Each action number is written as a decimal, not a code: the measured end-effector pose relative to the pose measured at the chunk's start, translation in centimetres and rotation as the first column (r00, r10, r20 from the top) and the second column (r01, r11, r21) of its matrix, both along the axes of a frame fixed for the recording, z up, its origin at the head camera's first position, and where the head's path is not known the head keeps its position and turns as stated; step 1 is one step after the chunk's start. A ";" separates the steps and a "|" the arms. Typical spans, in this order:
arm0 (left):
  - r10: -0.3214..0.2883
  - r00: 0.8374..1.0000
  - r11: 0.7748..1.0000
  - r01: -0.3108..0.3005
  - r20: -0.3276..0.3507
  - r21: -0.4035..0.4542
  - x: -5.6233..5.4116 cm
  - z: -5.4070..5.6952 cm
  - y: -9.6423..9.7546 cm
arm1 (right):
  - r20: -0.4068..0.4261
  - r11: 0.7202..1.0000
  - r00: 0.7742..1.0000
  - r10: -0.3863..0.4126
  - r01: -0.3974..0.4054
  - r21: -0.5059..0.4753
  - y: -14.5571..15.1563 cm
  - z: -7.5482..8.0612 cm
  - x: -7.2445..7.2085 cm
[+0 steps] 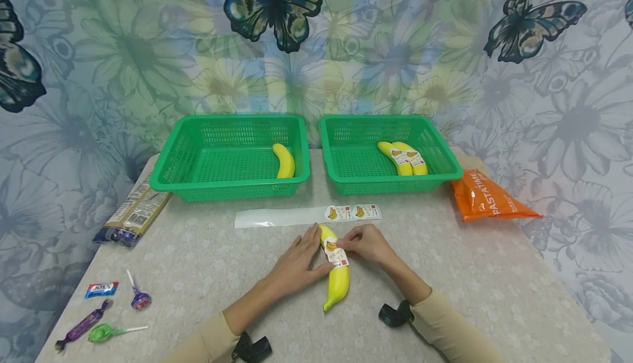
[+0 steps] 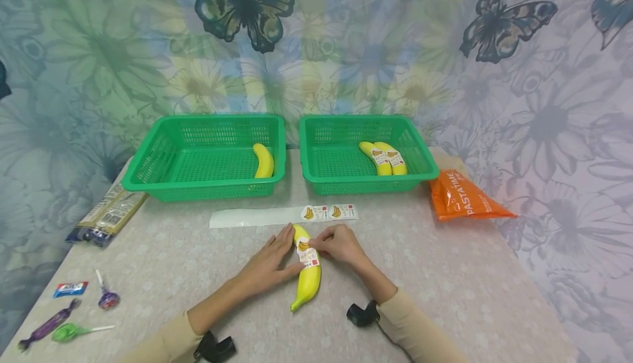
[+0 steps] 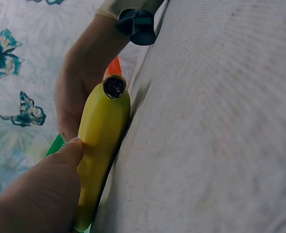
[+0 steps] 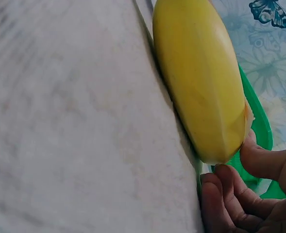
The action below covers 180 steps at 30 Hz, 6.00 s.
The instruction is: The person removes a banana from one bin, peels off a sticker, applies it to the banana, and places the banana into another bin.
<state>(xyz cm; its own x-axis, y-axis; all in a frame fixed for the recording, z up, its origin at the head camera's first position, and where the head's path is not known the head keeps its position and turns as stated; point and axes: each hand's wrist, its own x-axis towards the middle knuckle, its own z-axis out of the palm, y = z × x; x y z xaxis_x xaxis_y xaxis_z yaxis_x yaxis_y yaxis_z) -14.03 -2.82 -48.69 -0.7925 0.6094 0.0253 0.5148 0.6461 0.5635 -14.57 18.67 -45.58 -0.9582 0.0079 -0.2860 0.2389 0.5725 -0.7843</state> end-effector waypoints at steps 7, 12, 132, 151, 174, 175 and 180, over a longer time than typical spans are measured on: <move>0.001 1.000 1.000 -0.001 -0.016 -0.003 0.0 0.1 0.1 | 0.067 0.980 0.978 0.196 -0.195 -0.028 1.4 0.5 -0.3; 0.002 1.000 1.000 -0.002 -0.018 0.001 0.0 0.2 0.0 | 0.123 0.955 0.947 0.296 -0.294 -0.032 1.9 0.8 -0.6; 0.260 0.950 0.930 -0.295 0.174 0.220 -15.5 6.9 9.5 | 0.147 0.995 0.985 0.086 -0.079 -0.057 -0.1 0.8 1.8; 0.242 0.944 0.931 -0.291 0.225 0.221 -16.3 6.0 9.8 | 0.122 0.994 0.988 0.098 -0.092 -0.053 -0.2 0.8 2.0; 0.236 0.933 0.914 -0.308 0.272 0.264 -16.1 6.2 9.7 | 0.095 0.998 0.994 0.046 -0.041 -0.051 0.4 1.4 1.6; 0.237 0.933 0.914 -0.309 0.272 0.264 -16.1 6.2 9.7 | 0.091 0.998 0.995 0.040 -0.036 -0.045 0.7 1.6 1.5; 0.236 0.933 0.908 -0.311 0.271 0.280 -16.1 6.3 9.7 | 0.094 1.000 0.995 0.018 -0.019 0.012 2.2 3.5 1.3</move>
